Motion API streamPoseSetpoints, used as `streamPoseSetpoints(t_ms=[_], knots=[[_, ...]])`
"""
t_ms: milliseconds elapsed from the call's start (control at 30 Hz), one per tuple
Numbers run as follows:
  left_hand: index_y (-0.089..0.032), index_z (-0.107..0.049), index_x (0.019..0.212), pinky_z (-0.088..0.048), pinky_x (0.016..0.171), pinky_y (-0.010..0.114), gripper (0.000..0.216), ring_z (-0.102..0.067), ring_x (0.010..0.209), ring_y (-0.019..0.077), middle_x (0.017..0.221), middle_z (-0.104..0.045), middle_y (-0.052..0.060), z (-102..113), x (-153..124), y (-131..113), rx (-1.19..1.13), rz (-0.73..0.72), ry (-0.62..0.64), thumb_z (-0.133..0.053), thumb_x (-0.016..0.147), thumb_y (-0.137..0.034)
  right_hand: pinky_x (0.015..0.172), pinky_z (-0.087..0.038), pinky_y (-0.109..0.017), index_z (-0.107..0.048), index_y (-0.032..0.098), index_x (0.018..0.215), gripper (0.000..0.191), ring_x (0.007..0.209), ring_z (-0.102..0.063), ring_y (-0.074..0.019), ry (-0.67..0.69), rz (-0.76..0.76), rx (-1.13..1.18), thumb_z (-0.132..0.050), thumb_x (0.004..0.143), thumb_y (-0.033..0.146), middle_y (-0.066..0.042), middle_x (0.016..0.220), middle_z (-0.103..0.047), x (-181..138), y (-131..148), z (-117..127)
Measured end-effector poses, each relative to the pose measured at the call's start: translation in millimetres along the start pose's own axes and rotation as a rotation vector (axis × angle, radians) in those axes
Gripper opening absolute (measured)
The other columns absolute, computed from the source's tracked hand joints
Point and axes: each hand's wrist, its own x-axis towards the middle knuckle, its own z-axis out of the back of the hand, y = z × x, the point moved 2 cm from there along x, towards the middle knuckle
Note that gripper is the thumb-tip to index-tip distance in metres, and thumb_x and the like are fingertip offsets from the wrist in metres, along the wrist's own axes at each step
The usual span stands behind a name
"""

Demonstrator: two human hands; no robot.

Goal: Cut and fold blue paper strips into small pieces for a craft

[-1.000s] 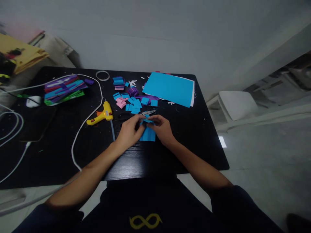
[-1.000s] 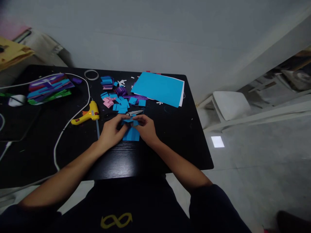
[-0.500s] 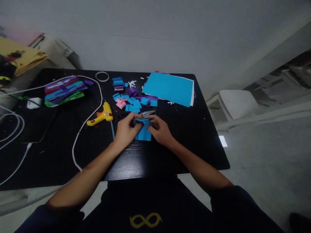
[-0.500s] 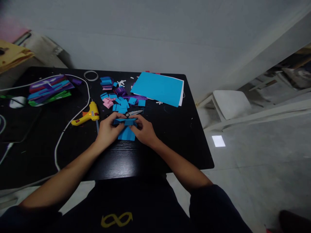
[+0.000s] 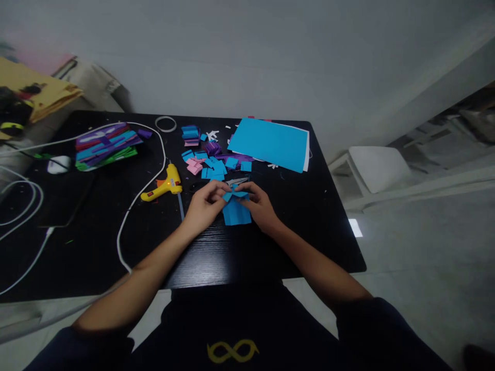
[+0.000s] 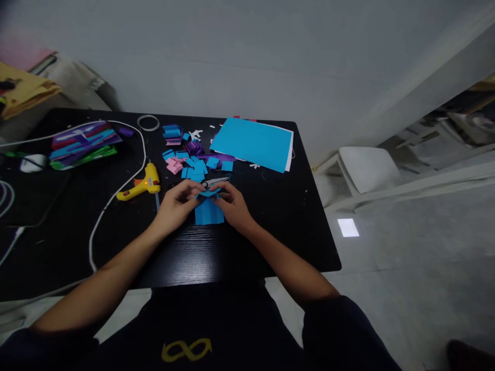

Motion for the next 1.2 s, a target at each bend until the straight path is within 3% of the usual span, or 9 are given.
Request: streamPoseSetpoints(t_ms=[200,367,433,533,667,733,900,1200], knots=[[-0.018,-0.073,0.093,-0.051,0.056,0.024,0.019,-0.061,0.059,0.0127,0.074,-0.069,0.000,1,-1,-9,-0.392,0.229,0.157,-0.076,0.076,-0.025,0.070,-0.053,-0.033,-0.068,0.025,0.095,0.022,0.072,-0.063,-0.0183,0.112,-0.150,0.219,-0.076,0.076,0.032,0.001,0.082,-0.069,4,2,6],[-0.014,-0.076,0.091,-0.054,0.061,0.028,0.025,-0.064,0.067,0.0168,0.082,-0.072,0.006,4,0,-11,-0.541,0.237,0.228,-0.068,0.068,-0.022,0.075,-0.056,-0.037,-0.071,0.023,0.098,0.023,0.077,-0.067,-0.0212,0.211,-0.172,0.298,-0.066,0.076,0.028,-0.003,0.088,-0.073,6,7,10],[-0.014,-0.076,0.088,-0.053,0.061,0.028,0.022,-0.063,0.067,0.0174,0.078,-0.070,0.006,6,1,-9,-0.450,0.184,0.197,-0.067,0.074,-0.029,0.074,-0.056,-0.038,-0.072,0.021,0.097,0.024,0.077,-0.067,-0.0219,0.211,-0.167,0.285,-0.062,0.079,0.032,-0.005,0.089,-0.074,6,8,10],[-0.017,-0.075,0.086,-0.049,0.061,0.027,0.019,-0.059,0.066,0.0156,0.074,-0.067,0.003,8,1,-5,-0.090,0.059,0.105,-0.069,0.083,-0.035,0.073,-0.056,-0.036,-0.073,0.021,0.095,0.024,0.077,-0.067,-0.0208,0.124,-0.086,0.119,-0.064,0.086,0.041,-0.004,0.086,-0.073,6,7,8],[-0.020,-0.075,0.093,-0.049,0.065,0.026,0.015,-0.057,0.069,0.0134,0.080,-0.065,0.002,7,-2,-2,0.273,-0.159,0.053,-0.071,0.086,-0.033,0.074,-0.057,-0.032,-0.070,0.026,0.110,0.036,0.082,-0.070,-0.0188,0.027,0.051,-0.114,-0.078,0.081,0.044,-0.002,0.097,-0.075,4,5,5],[-0.021,-0.072,0.099,-0.051,0.068,0.026,0.017,-0.060,0.073,0.0134,0.084,-0.066,0.002,7,-2,1,0.281,-0.193,0.042,-0.072,0.087,-0.033,0.073,-0.058,-0.032,-0.069,0.025,0.112,0.039,0.081,-0.071,-0.0184,0.012,0.045,-0.117,-0.078,0.080,0.046,-0.003,0.098,-0.076,3,2,5],[-0.020,-0.070,0.111,-0.056,0.076,0.029,0.029,-0.066,0.079,0.0160,0.090,-0.070,0.003,10,-1,7,0.231,-0.150,0.040,-0.074,0.087,-0.036,0.071,-0.058,-0.032,-0.073,0.020,0.094,0.031,0.073,-0.070,-0.0174,-0.023,-0.001,-0.103,-0.081,0.078,0.045,-0.002,0.086,-0.077,4,-1,7],[-0.020,-0.076,0.107,-0.056,0.074,0.029,0.031,-0.068,0.078,0.0172,0.090,-0.074,0.005,14,1,5,0.283,-0.149,-0.002,-0.078,0.084,-0.041,0.082,-0.059,-0.035,-0.076,0.022,0.092,0.026,0.088,-0.072,-0.0203,-0.080,0.113,-0.152,-0.081,0.078,0.043,-0.003,0.093,-0.078,3,6,9]])
